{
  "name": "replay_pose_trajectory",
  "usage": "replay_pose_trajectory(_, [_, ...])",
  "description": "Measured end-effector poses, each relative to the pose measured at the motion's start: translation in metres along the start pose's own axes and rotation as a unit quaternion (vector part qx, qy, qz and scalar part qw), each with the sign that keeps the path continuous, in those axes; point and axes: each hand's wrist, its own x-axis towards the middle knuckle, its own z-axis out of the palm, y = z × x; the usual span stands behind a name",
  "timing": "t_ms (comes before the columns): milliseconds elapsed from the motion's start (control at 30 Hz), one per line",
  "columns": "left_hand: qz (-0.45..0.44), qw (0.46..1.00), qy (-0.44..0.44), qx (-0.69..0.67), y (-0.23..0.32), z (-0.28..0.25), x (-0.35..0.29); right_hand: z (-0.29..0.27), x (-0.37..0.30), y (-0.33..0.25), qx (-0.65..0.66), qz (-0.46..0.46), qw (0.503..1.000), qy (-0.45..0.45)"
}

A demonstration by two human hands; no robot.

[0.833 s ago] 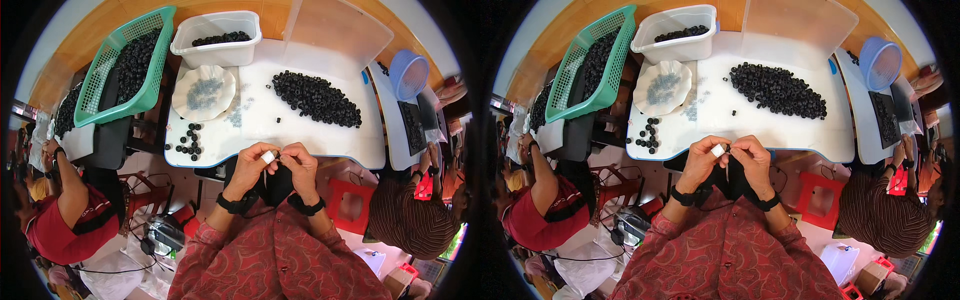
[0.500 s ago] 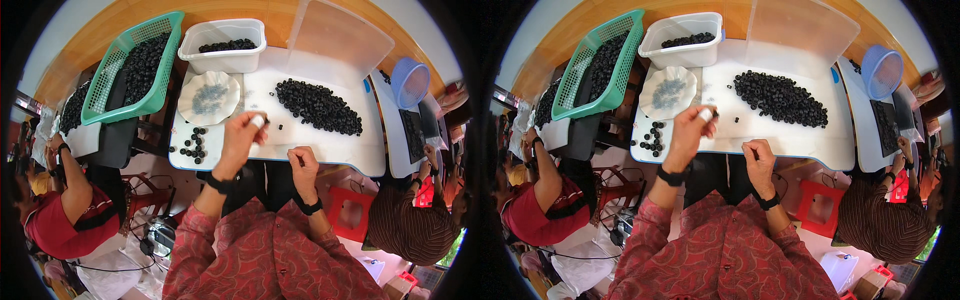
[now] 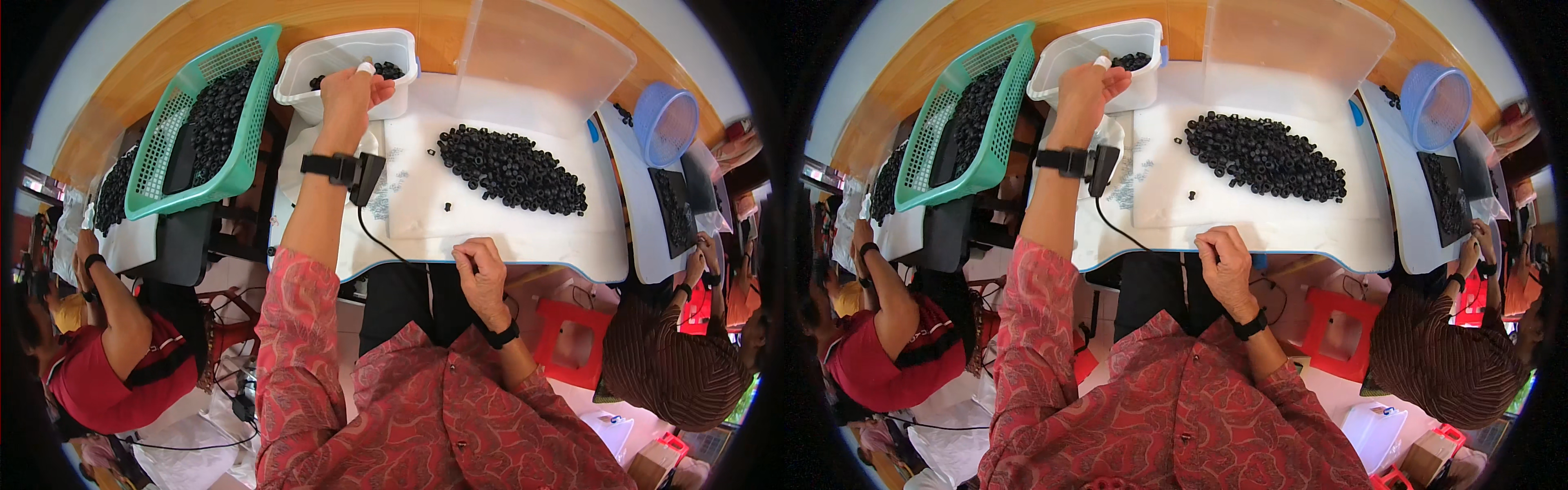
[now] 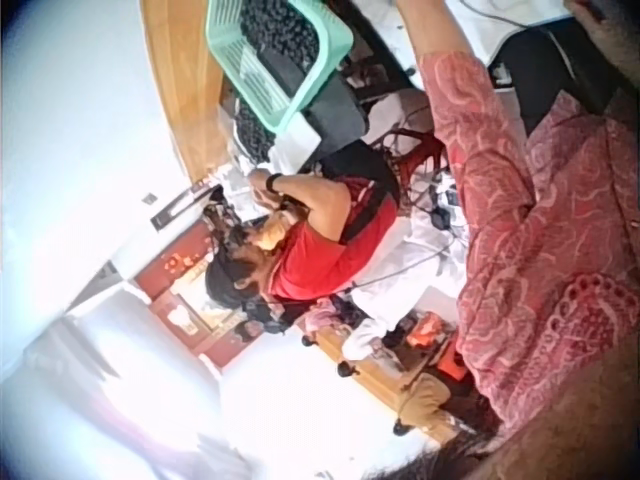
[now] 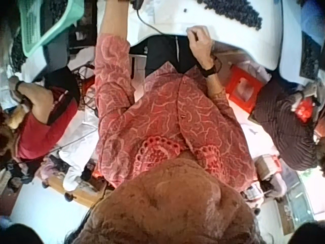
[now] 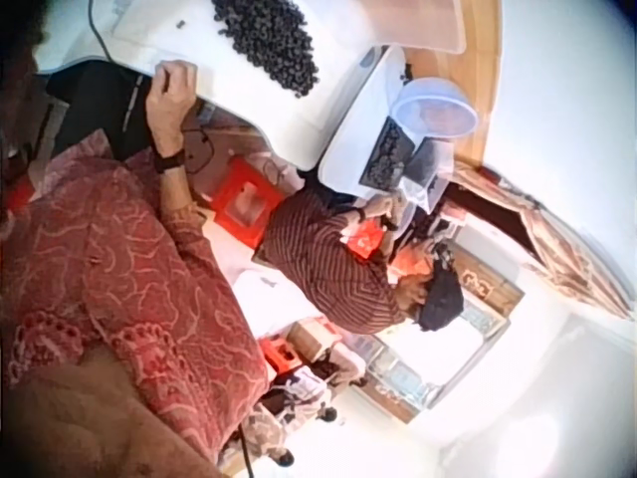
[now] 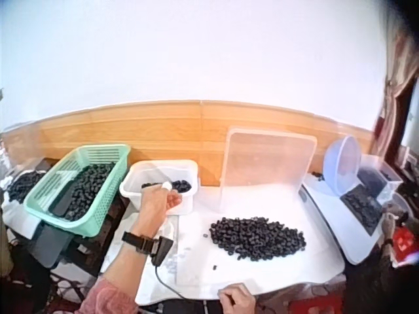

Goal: The recorder manually assembles small black plastic parts by inserting white plastic plugs into them.

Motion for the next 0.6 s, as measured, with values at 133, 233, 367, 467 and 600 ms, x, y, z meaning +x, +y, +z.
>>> replay_pose_trajectory(133, [0.06, 0.993, -0.071, 0.078, -0.013, -0.014, -0.05, 0.0, 0.001, 0.002, -0.01, -0.013, 1.0, -0.002])
replay_pose_trajectory(233, [0.05, 0.945, -0.076, 0.313, -0.032, -0.031, -0.092, -0.001, 0.0, 0.002, -0.007, 0.002, 1.0, -0.004])
replay_pose_trajectory(367, [0.167, 0.86, -0.067, 0.477, -0.074, -0.064, -0.124, 0.001, 0.0, 0.0, -0.001, 0.006, 1.0, -0.009])
replay_pose_trajectory(467, [0.185, 0.834, -0.043, 0.518, -0.087, -0.068, -0.132, 0.001, 0.0, -0.001, -0.008, -0.005, 1.0, -0.007])
replay_pose_trajectory(600, [0.194, 0.8, -0.037, 0.566, -0.088, -0.057, -0.129, 0.0, 0.001, -0.002, -0.014, -0.002, 1.0, -0.005])
